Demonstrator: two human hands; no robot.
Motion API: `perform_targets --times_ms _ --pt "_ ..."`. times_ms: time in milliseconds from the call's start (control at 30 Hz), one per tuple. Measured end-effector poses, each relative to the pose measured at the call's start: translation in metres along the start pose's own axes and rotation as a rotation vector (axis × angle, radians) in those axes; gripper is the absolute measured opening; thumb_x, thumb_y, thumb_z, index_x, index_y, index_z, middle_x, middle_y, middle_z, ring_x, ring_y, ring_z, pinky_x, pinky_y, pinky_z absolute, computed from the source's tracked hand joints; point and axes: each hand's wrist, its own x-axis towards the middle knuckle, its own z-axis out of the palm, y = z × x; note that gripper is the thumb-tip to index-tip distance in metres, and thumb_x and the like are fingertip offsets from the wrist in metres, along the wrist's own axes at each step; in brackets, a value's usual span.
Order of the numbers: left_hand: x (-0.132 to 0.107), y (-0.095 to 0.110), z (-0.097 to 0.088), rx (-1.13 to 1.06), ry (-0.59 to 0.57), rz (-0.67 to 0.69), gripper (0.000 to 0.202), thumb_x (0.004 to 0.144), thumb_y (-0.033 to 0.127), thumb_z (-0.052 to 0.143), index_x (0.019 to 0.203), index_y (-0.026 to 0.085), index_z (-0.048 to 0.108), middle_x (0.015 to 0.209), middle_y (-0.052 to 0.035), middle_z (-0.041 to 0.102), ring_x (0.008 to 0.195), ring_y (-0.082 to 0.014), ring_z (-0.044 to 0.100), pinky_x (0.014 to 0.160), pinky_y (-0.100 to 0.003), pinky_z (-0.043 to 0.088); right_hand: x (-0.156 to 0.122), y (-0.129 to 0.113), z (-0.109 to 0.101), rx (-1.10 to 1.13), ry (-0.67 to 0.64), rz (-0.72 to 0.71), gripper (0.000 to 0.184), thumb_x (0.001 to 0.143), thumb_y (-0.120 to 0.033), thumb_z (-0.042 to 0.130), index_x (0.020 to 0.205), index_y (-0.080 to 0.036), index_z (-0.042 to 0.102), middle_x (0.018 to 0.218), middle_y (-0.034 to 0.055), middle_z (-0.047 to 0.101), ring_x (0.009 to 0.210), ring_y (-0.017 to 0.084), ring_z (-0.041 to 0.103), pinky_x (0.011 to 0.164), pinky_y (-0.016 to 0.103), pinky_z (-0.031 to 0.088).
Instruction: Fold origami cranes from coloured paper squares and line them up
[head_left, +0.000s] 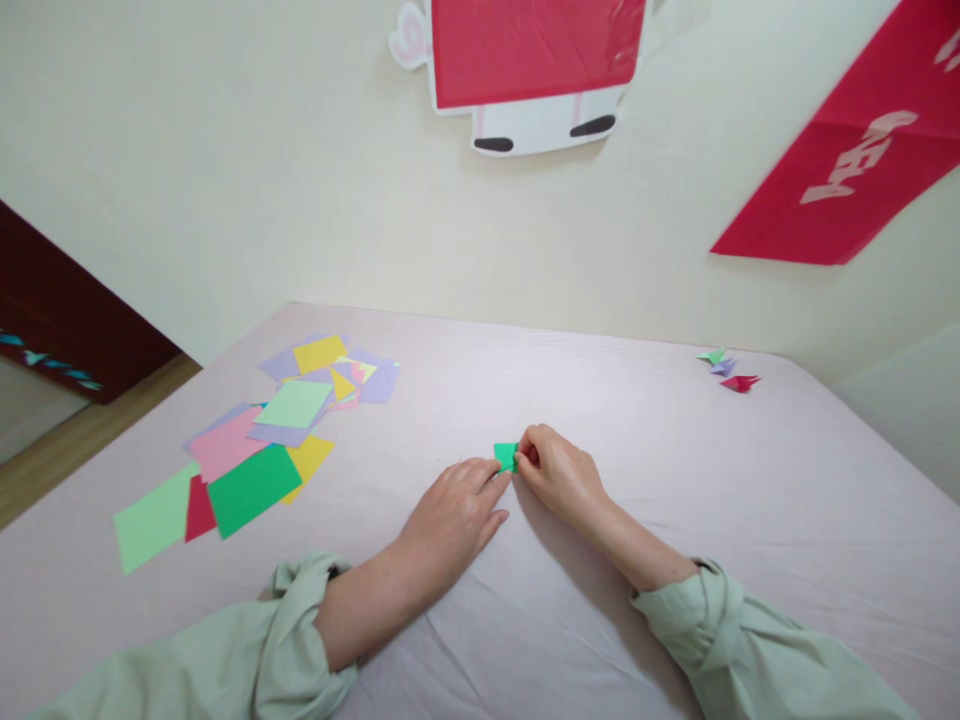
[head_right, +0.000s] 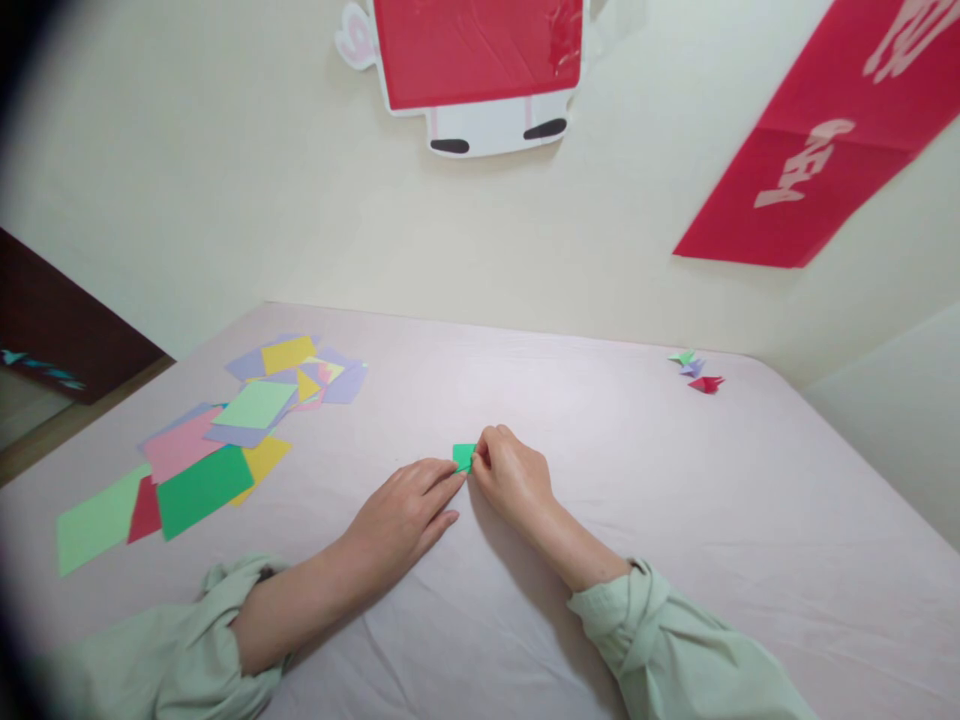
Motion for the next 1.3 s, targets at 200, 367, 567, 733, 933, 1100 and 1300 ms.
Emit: perform_targets --times_ms 200,367,567,733,933,1100,1300 --pt "0.0 -0.0015 0.0031 -0.006 0.009 0.004 0.041 0.086 0.023 0.061 0.126 0.016 0.053 0.126 -0.0109 0.059 0.118 -0.0256 0.053 0.101 -0.042 0.044 0.001 0.0071 0.0018 0.064 0.003 -0.03 0.006 0.085 -0.02 0.051 0.08 -0.021 0.055 0.081 -0.0003 0.062 0.068 0.013 0.053 0.06 0.023 0.029" --pt "-0.0005 -0.0016 0.0041 0.004 0.004 0.001 0.041 0.087 0.025 0.06 0.126 0.016 0.052 0.125 -0.0108 0.059 0.117 -0.0256 0.054 0.101 -0.042 0.044 0.0019 0.0092 0.0013 0.085 -0.012 -0.038 0.005 0.084 -0.019 0.052 0.08 -0.021 0.055 0.08 -0.0009 0.062 0.07 0.012 0.054 0.061 0.023 0.031" --pt "-0.001 -0.0024 0.0037 -0.005 0.013 -0.008 0.039 0.088 0.027 0.059 0.125 0.018 0.053 0.123 -0.0104 0.06 0.115 -0.025 0.054 0.1 -0.042 0.045 0.0016 0.0091 0.0014 0.065 -0.013 -0.035 0.005 0.086 -0.022 0.053 0.081 -0.021 0.055 0.081 -0.0013 0.061 0.071 0.013 0.054 0.062 0.023 0.03" --pt "-0.0019 -0.002 0.0025 0.004 0.001 -0.004 0.042 0.086 0.025 0.061 0.126 0.016 0.052 0.125 -0.0112 0.059 0.117 -0.0255 0.053 0.101 -0.042 0.044 0.0018 0.0061 0.0019 0.02 0.001 -0.031 0.006 0.086 -0.021 0.051 0.081 -0.021 0.054 0.081 -0.0009 0.06 0.07 0.013 0.053 0.06 0.024 0.029" --pt "-0.002 0.0018 0.0 0.002 -0.022 -0.014 0.038 0.087 0.025 0.059 0.124 0.017 0.054 0.124 -0.011 0.059 0.115 -0.0251 0.054 0.1 -0.042 0.045 0.0034 0.0025 0.0029 -0.027 -0.005 0.006 0.007 0.086 -0.022 0.051 0.08 -0.021 0.054 0.081 -0.0002 0.06 0.069 0.013 0.052 0.058 0.024 0.026" --pt "-0.0006 0.0018 0.0017 0.016 -0.029 -0.028 0.044 0.088 0.027 0.059 0.129 0.017 0.049 0.123 -0.0115 0.058 0.116 -0.0258 0.053 0.1 -0.042 0.044 0.0035 0.0022 0.0023 -0.022 -0.004 -0.005 0.007 0.085 -0.022 0.051 0.079 -0.021 0.054 0.081 0.0002 0.06 0.069 0.013 0.052 0.058 0.025 0.025" --pt "0.0008 0.0015 0.0052 0.05 -0.039 -0.039 0.046 0.087 0.028 0.06 0.13 0.016 0.048 0.12 -0.0116 0.058 0.114 -0.027 0.052 0.098 -0.043 0.045 0.0036 0.0004 -0.0008 -0.016 -0.017 -0.007 0.007 0.085 -0.021 0.051 0.078 -0.02 0.054 0.081 0.0007 0.06 0.069 0.013 0.052 0.058 0.025 0.026"
